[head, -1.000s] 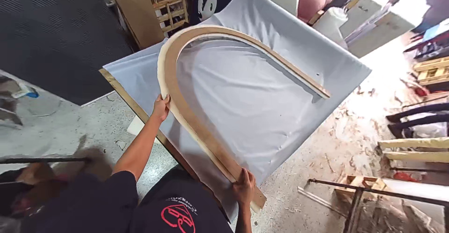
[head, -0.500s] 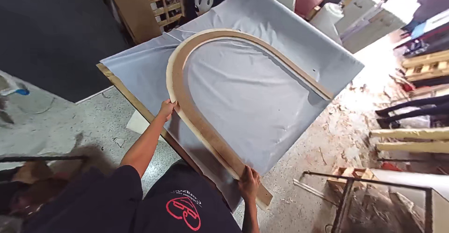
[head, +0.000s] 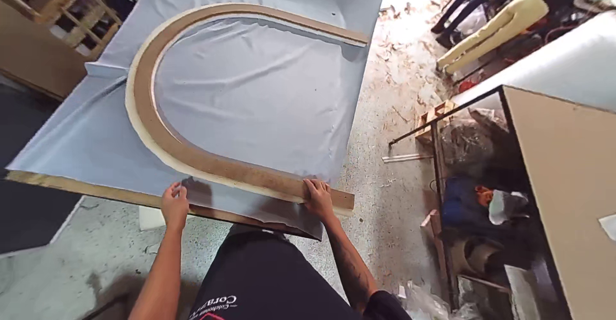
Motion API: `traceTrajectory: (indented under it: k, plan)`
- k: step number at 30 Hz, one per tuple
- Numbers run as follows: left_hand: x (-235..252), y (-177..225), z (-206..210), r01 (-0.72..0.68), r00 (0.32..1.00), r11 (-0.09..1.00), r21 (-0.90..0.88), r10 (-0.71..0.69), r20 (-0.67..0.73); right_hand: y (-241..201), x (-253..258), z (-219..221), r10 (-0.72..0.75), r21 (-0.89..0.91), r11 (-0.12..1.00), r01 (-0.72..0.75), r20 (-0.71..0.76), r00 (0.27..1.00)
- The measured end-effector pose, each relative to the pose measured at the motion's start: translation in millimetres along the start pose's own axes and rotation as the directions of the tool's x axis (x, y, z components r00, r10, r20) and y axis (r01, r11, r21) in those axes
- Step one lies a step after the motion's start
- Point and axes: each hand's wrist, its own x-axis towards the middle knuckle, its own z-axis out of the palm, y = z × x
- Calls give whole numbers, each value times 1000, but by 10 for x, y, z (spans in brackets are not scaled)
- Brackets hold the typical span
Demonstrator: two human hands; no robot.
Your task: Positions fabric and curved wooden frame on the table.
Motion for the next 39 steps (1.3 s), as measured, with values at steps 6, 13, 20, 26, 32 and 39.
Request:
traceTrajectory:
  k: [6, 13, 20, 26, 32, 39]
  plan:
    - [-784, -521, -251, 63, 998, 998, 7, -63, 28, -93, 102, -129, -9, 16, 1000, 8, 49, 999]
    - [-908, -1095, -619, 83, 996, 994, -69, -79, 50, 75, -56, 117, -68, -3, 998, 68, 55, 996]
    - [-314, -1625, -1345, -42, 919, 999, -29, 50, 390, -1237, 133, -127, 18, -31, 999, -18, 1, 1000]
    - [-412, -2635, -2661, -28, 918, 999, 24, 16, 396, -4403, 570, 1016, -349, 234, 925, 301, 200, 916]
    - [-349, -3312, -3961, 142, 986, 979, -147, -126, 114, -6587, 1037, 1634, -754, 384, 647, 659, 450, 478]
    - [206, -3742, -4594, 194, 909, 829, -525, -353, -221, -7872, 1650, 2308, -685, 319, 611, 725, 672, 281]
